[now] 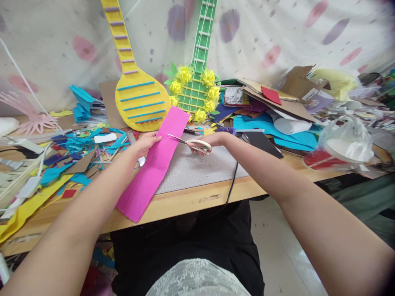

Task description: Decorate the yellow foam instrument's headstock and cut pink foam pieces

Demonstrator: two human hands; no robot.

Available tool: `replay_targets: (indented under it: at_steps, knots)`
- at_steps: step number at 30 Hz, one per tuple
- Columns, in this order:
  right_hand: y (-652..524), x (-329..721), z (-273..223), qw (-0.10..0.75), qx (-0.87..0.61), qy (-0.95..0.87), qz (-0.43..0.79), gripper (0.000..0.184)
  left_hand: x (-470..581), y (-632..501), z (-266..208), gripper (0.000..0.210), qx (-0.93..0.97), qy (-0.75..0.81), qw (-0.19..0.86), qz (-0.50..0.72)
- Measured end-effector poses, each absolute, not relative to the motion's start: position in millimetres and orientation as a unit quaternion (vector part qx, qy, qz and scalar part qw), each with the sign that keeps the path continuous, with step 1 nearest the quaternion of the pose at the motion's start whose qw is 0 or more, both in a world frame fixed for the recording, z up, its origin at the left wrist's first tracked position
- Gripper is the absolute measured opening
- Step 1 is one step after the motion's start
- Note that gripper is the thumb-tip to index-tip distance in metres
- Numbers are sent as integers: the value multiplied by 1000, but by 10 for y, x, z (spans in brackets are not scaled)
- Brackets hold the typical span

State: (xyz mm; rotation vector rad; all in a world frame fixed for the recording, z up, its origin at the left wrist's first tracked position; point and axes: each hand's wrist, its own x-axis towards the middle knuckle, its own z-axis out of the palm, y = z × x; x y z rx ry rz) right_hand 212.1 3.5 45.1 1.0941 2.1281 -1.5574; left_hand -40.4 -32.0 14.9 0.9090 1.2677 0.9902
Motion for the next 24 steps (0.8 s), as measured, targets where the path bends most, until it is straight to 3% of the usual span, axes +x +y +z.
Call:
replay_targets:
  at_steps: [24]
  knots:
    - [22, 2151, 455, 98, 385, 739, -544, 41, -390, -313, 120, 17, 374, 555, 610, 424]
